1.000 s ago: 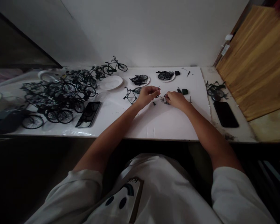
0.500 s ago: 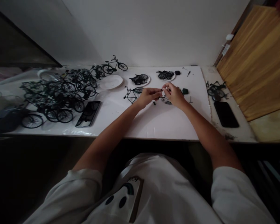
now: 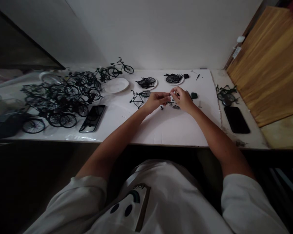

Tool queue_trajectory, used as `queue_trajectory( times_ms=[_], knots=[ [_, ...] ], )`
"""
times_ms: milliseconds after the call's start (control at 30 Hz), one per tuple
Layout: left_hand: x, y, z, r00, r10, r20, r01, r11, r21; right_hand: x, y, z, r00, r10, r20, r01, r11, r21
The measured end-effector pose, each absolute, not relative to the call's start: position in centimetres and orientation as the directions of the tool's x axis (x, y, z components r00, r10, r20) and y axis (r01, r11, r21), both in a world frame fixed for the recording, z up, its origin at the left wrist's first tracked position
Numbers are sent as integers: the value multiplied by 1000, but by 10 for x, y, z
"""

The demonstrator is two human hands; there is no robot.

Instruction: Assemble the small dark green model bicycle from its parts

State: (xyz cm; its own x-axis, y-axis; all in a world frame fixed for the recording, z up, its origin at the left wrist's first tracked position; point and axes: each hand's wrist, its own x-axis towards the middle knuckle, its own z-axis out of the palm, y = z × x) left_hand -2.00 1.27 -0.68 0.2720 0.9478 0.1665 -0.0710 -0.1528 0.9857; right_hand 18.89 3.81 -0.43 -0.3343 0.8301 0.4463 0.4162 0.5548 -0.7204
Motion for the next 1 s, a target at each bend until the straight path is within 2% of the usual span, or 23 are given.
queue_trajectory(
  times_ms=[533, 1000],
  knots=[
    [-23, 20, -18, 228, 936, 268, 97, -296, 950, 190, 36, 1, -314, 856, 410, 386, 509, -769],
    [-22, 24, -21, 191, 869, 456, 251, -492, 833, 186, 39, 0, -268, 906, 327, 258, 395, -882]
  ],
)
